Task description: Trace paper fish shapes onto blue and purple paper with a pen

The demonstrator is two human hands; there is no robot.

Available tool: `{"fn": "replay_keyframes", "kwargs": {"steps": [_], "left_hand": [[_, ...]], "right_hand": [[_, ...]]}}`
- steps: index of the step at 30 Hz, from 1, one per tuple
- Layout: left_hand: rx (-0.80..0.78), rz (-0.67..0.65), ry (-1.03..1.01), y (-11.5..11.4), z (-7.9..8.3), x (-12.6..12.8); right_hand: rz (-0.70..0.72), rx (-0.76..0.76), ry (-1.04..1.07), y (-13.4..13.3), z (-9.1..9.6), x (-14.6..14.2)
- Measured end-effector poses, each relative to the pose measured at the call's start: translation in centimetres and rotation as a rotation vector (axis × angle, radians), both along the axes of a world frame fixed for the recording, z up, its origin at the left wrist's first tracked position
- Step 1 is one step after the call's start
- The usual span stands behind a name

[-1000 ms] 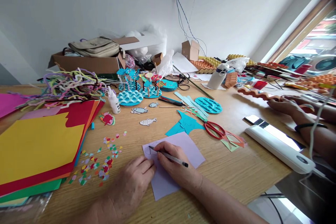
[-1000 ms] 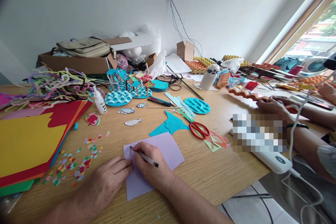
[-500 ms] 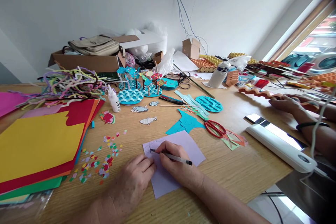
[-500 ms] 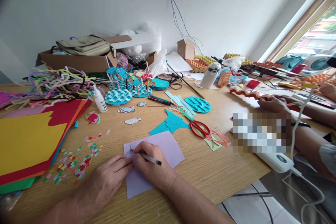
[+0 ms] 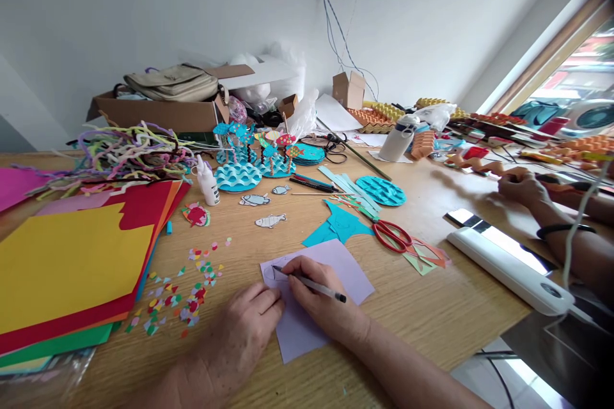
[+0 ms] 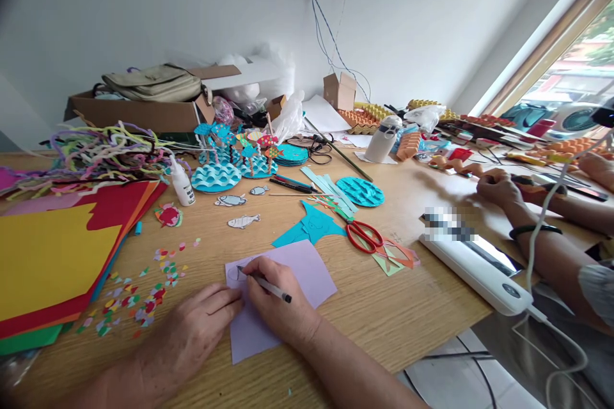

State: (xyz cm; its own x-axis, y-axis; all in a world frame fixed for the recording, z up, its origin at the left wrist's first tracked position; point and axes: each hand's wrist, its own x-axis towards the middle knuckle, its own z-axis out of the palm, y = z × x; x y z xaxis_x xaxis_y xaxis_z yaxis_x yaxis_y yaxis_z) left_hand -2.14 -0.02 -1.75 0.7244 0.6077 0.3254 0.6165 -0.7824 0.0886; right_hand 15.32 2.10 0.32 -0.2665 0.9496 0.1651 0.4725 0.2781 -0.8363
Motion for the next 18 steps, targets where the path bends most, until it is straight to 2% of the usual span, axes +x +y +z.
{"fn": "replay_keyframes", "kwargs": {"steps": [10,18], "left_hand": [[-0.028,0.011,0.012,-0.01,0.38,0.27],[-0.018,0.000,0.014,0.01,-0.06,-0.06]], "right_hand": [[0.013,0.027,-0.018,0.03,-0.17,-0.02],[-0.008,0.037,-0.010,-0.13,-0.15,0.19]]}}
